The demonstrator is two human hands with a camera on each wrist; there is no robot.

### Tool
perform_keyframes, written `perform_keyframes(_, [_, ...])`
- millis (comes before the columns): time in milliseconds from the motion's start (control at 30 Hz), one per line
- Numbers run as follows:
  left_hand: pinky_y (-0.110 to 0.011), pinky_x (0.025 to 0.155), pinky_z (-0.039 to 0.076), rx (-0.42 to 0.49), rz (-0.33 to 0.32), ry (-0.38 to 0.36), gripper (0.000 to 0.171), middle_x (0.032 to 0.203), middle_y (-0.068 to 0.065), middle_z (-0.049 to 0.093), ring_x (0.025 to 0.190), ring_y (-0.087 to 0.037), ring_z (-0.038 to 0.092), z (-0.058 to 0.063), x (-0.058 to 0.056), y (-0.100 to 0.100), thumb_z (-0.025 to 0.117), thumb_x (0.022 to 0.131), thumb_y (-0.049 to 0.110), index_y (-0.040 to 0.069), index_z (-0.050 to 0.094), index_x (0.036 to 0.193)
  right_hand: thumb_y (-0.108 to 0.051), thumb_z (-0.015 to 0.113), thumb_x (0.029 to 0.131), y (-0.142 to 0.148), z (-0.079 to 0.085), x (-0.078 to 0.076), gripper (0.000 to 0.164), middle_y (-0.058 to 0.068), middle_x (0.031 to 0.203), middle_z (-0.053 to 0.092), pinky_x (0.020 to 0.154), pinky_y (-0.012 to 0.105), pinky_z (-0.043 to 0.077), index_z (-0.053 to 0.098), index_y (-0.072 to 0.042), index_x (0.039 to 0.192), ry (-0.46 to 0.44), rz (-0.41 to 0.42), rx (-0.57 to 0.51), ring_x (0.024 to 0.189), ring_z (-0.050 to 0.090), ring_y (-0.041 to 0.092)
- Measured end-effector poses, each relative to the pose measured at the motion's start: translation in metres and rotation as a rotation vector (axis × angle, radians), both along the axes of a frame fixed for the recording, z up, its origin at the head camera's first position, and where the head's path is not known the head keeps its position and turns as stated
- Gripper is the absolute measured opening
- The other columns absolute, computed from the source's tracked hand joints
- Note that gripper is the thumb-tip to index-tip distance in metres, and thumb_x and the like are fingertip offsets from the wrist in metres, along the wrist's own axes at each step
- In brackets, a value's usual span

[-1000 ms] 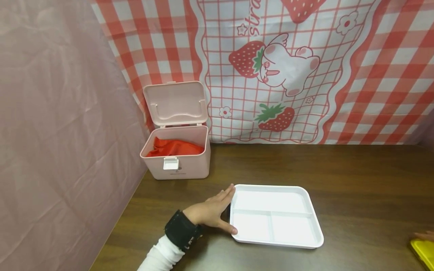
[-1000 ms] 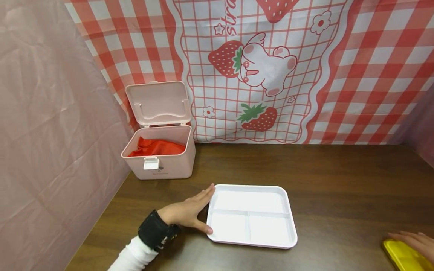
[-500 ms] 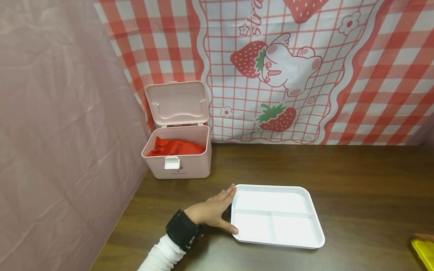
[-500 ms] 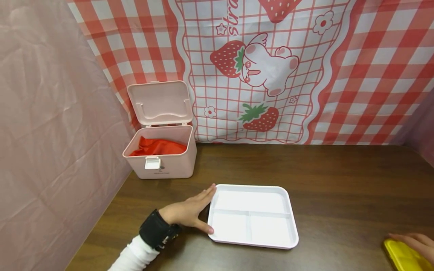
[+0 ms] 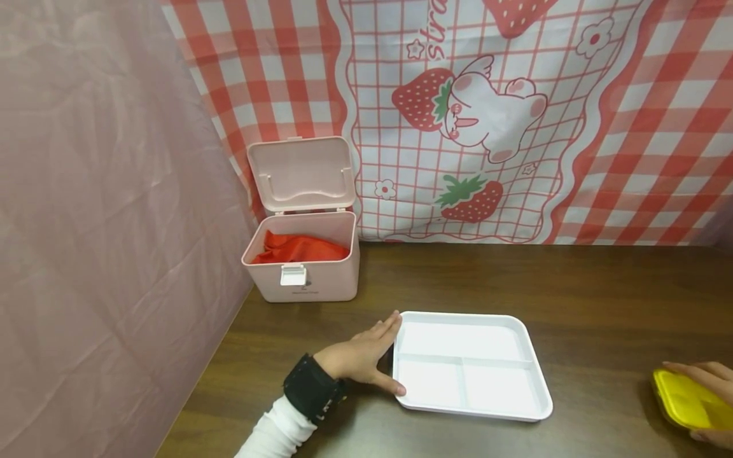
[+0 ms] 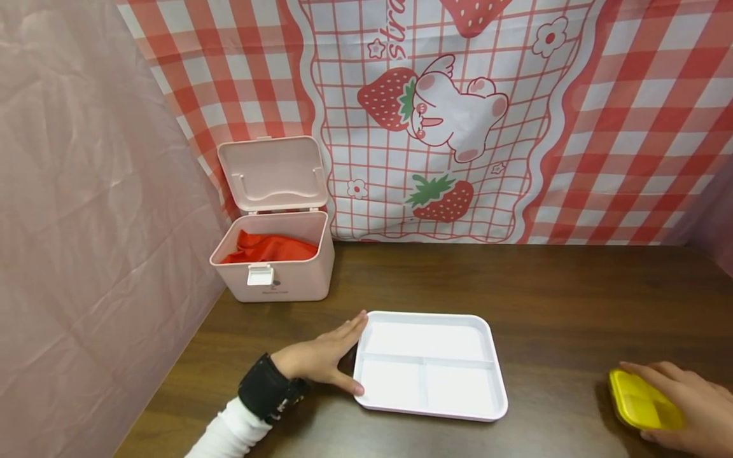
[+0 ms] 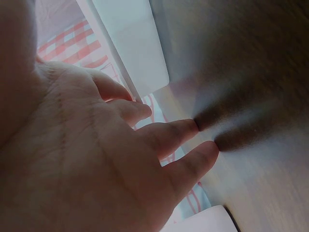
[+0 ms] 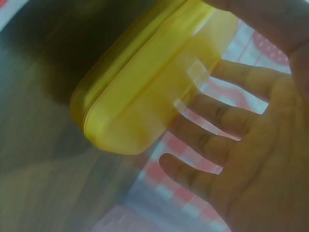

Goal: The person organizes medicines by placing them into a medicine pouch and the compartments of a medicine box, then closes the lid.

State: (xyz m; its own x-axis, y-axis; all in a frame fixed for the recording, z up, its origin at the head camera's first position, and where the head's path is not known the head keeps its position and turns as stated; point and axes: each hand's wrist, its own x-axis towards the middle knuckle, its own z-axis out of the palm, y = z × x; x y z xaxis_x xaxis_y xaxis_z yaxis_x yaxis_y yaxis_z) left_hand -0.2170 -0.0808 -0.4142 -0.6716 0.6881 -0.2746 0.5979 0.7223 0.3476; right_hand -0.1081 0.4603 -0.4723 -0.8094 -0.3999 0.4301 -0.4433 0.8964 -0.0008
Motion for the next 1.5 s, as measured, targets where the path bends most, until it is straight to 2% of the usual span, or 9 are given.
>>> perform_keyframes(67, [-0.048,0.11,0.023,-0.004,0.004,0.002,0.115,0.155,-0.007,-0.003,0.14,-0.032,0.014,0.0,0.0,0.0,0.068,0.069,0.058,0.007,0.001,0.147,-0.039,0.089,0.026,-0.02,0.015,-0.004,0.114,0.0,0.09,0.056,0.055,0.02,0.042,0.044,-0.03,0.13,-0.056,-0.007,0.026,0.078,0.046,-0.007])
perform_keyframes(133, [-0.048,0.11,0.024,-0.006,0.006,0.006,0.115,0.155,-0.007,-0.003,0.14,-0.032,0.014,0.001,0.0,0.0,0.069,0.069,0.058,0.007,0.001,0.147,-0.038,0.089,0.035,-0.041,0.027,-0.009,0.106,0.004,0.09,0.057,0.049,0.026,0.045,0.044,-0.024,0.13,-0.11,-0.009,0.061,0.069,0.053,0.007])
perform_keyframes(200, [-0.048,0.11,0.024,-0.007,0.005,0.011,0.115,0.155,-0.007,-0.002,0.14,-0.032,0.015,0.0,-0.001,0.0,0.069,0.069,0.058,0.007,0.002,0.147,-0.038,0.087,0.041,-0.061,0.037,-0.014,0.099,0.007,0.093,0.058,0.049,0.033,0.047,0.045,-0.017,0.128,-0.166,-0.022,0.066,0.072,0.057,0.016])
perform_keyframes(300, [-0.047,0.11,0.024,-0.006,-0.003,0.022,0.114,0.155,-0.008,-0.002,0.139,-0.033,0.015,0.001,-0.001,0.0,0.069,0.07,0.057,0.006,0.002,0.147,-0.044,0.084,0.05,-0.09,0.053,-0.022,0.088,0.009,0.098,0.059,0.052,0.036,0.049,0.049,-0.008,0.122,-0.273,-0.064,0.088,0.073,0.056,0.019])
perform_keyframes(367, [-0.047,0.11,0.024,-0.005,-0.008,0.029,0.114,0.155,-0.009,-0.002,0.139,-0.033,0.016,0.0,-0.001,0.0,0.069,0.07,0.057,0.006,0.002,0.147,-0.049,0.081,0.054,-0.106,0.063,-0.028,0.085,0.011,0.101,0.059,0.059,0.045,0.049,0.051,-0.006,0.121,-0.341,-0.102,0.098,0.078,0.056,0.021])
perform_keyframes(467, [-0.046,0.111,0.024,-0.004,-0.011,0.033,0.114,0.155,-0.009,-0.002,0.139,-0.033,0.016,0.0,-0.001,0.0,0.069,0.07,0.057,0.006,0.002,0.147,-0.054,0.078,0.057,-0.127,0.073,-0.037,0.087,0.01,0.106,0.06,0.066,0.05,0.048,0.051,-0.007,0.124,-0.386,-0.116,0.11,0.084,0.057,0.024])
perform_keyframes(767, [-0.045,0.111,0.024,-0.02,-0.014,0.034,0.114,0.155,-0.009,-0.003,0.139,-0.033,0.016,0.0,-0.001,0.002,0.068,0.071,0.057,0.005,0.001,0.147,-0.049,0.077,0.062,-0.177,0.095,-0.058,0.078,0.005,0.111,0.062,0.075,0.057,0.045,0.05,-0.02,0.129,-0.373,0.039,0.08,0.094,0.058,0.027])
perform_keyframes(1133, [-0.045,0.111,0.025,-0.025,-0.013,0.047,0.113,0.155,-0.009,-0.002,0.139,-0.033,0.017,0.0,0.0,0.002,0.068,0.071,0.057,0.005,0.002,0.147,-0.039,0.079,0.065,-0.229,0.102,-0.075,0.066,0.004,0.107,0.061,0.081,0.055,0.045,0.053,-0.03,0.125,-0.404,0.138,0.048,0.091,0.055,0.023])
perform_keyframes(1500, [-0.046,0.11,0.026,-0.017,-0.008,0.046,0.114,0.155,-0.008,-0.001,0.139,-0.033,0.017,-0.001,0.002,0.002,0.068,0.07,0.058,0.006,0.002,0.147,-0.035,0.077,0.069,-0.25,0.094,-0.084,0.06,0.004,0.109,0.059,0.082,0.055,0.046,0.053,-0.032,0.123,-0.426,0.196,0.02,0.092,0.054,0.022])
